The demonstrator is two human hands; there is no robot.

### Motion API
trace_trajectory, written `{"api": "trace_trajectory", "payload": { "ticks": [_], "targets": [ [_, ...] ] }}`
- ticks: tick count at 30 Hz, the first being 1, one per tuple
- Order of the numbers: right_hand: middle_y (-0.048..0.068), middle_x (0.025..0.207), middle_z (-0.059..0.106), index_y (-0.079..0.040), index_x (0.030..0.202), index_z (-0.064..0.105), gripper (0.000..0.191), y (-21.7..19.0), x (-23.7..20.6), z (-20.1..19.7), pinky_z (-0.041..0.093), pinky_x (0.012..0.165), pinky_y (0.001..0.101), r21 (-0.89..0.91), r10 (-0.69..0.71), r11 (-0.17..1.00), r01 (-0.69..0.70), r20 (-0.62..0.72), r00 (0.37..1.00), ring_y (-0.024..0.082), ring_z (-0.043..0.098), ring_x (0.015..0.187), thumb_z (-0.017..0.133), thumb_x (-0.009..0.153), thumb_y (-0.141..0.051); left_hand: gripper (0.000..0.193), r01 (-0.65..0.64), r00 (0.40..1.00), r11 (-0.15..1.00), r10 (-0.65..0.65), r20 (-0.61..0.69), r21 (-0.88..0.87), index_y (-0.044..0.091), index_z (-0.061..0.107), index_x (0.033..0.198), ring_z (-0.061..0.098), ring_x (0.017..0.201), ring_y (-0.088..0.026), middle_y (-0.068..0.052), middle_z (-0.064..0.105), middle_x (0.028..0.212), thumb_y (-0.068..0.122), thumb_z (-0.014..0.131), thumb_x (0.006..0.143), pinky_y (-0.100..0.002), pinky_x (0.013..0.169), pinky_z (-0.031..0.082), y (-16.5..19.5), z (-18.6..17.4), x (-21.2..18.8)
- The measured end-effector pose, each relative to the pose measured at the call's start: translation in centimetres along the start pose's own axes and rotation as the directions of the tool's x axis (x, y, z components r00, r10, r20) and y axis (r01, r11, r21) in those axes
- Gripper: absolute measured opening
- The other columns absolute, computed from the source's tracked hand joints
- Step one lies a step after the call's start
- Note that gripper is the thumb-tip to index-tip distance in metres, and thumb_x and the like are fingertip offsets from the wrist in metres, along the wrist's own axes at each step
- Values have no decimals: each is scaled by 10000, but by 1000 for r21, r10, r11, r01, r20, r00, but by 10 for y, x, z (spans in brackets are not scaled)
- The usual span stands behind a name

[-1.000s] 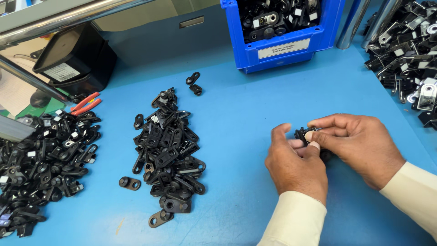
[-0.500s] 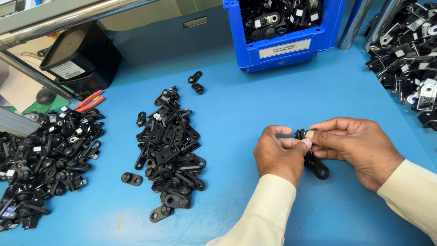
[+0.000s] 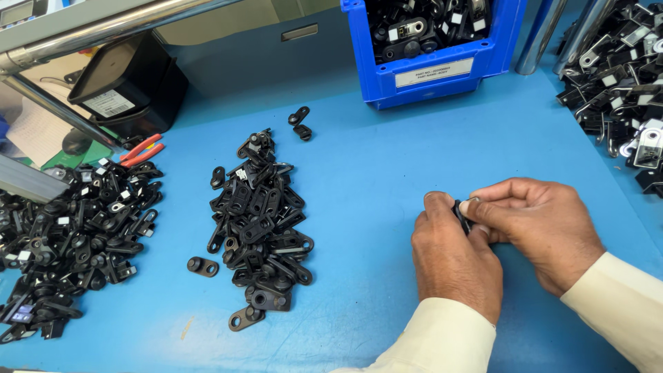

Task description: The person repeatedly picks up small black plastic housings and metal contacts from a blue workbench, aligns them, and presses them together by hand. Completed assemblies are placed into a blue bin while the person continues the cycle with new parts.

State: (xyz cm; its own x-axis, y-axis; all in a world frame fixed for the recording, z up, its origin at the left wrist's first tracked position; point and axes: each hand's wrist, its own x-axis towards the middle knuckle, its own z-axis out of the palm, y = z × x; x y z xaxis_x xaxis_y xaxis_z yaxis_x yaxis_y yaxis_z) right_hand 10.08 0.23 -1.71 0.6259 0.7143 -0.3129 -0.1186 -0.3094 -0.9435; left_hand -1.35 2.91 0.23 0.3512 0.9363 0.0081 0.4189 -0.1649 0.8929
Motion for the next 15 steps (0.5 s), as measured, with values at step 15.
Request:
{"api": "trace_trajectory", "payload": {
  "ticks": [15],
  "targets": [
    [102, 842, 726, 5, 962, 739, 273, 27, 38, -41, 483, 621, 284, -108, 297, 955, -276, 353, 887, 140, 605, 711, 700, 976, -264, 370, 504, 862, 702, -378, 337, -503, 135, 594, 1159, 690, 746, -80, -17, 675, 914, -25, 718, 850, -215, 647, 585, -5, -27, 6]
  ]
}}
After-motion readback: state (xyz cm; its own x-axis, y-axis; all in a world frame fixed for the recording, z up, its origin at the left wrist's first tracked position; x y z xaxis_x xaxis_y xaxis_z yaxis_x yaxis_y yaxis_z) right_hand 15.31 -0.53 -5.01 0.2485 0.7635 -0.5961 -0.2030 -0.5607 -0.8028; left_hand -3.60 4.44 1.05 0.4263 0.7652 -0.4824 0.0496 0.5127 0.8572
